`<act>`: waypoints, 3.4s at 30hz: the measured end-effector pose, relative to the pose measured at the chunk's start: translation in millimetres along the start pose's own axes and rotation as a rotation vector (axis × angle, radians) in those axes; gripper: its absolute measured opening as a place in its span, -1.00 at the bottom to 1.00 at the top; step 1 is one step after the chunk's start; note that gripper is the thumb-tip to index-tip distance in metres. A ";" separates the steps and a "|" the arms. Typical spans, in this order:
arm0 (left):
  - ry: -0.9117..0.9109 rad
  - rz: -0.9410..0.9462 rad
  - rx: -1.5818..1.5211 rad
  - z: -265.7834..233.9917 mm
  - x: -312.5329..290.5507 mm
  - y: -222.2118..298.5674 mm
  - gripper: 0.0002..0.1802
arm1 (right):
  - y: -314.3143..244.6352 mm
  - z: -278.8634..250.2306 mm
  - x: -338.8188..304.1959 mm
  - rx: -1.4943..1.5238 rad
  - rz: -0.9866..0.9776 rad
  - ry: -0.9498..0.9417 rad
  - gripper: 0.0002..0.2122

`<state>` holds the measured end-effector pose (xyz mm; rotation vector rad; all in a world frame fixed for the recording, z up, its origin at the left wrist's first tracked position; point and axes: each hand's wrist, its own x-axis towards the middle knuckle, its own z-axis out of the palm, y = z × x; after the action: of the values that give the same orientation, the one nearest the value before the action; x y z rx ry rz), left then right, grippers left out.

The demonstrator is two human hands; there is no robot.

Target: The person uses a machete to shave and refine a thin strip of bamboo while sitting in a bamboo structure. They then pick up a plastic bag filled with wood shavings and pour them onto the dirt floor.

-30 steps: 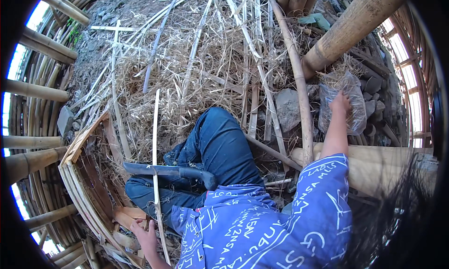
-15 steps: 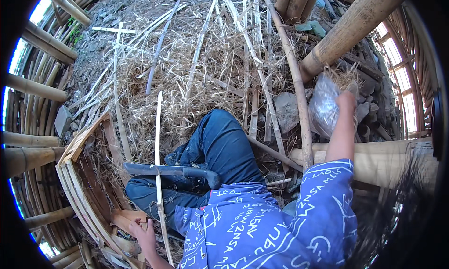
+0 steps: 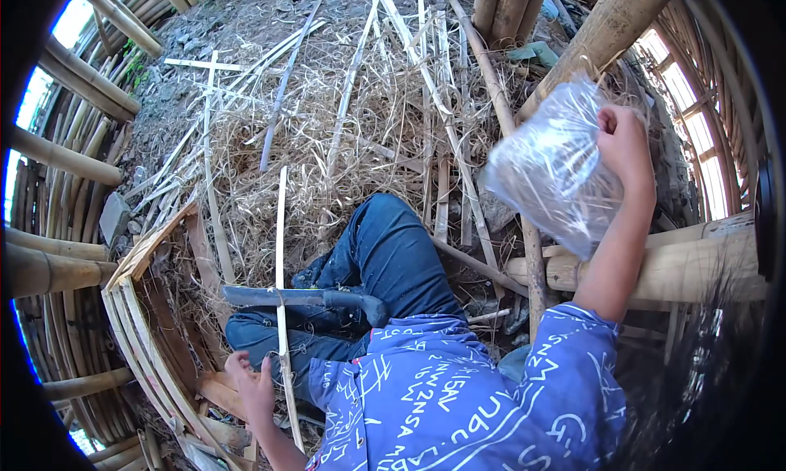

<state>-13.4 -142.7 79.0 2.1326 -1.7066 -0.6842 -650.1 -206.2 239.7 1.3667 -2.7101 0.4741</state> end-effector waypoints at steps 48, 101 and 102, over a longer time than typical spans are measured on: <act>-0.189 -0.074 -1.372 48.2 203.7 146.2 -0.59 | -99.8 213.6 -17.8 1.050 -0.081 -0.766 -0.70; -0.043 0.073 -1.472 -24.4 306.9 116.6 -0.55 | -174.3 221.6 8.1 1.408 0.228 -0.996 -0.46; -0.037 0.069 -1.470 -40.0 304.6 110.3 -0.55 | -164.9 221.6 14.9 1.406 0.227 -1.003 -0.46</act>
<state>-29.6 -466.1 120.6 0.9714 -0.7100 -1.3481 -511.3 -376.8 71.9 1.7435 -3.2239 2.7341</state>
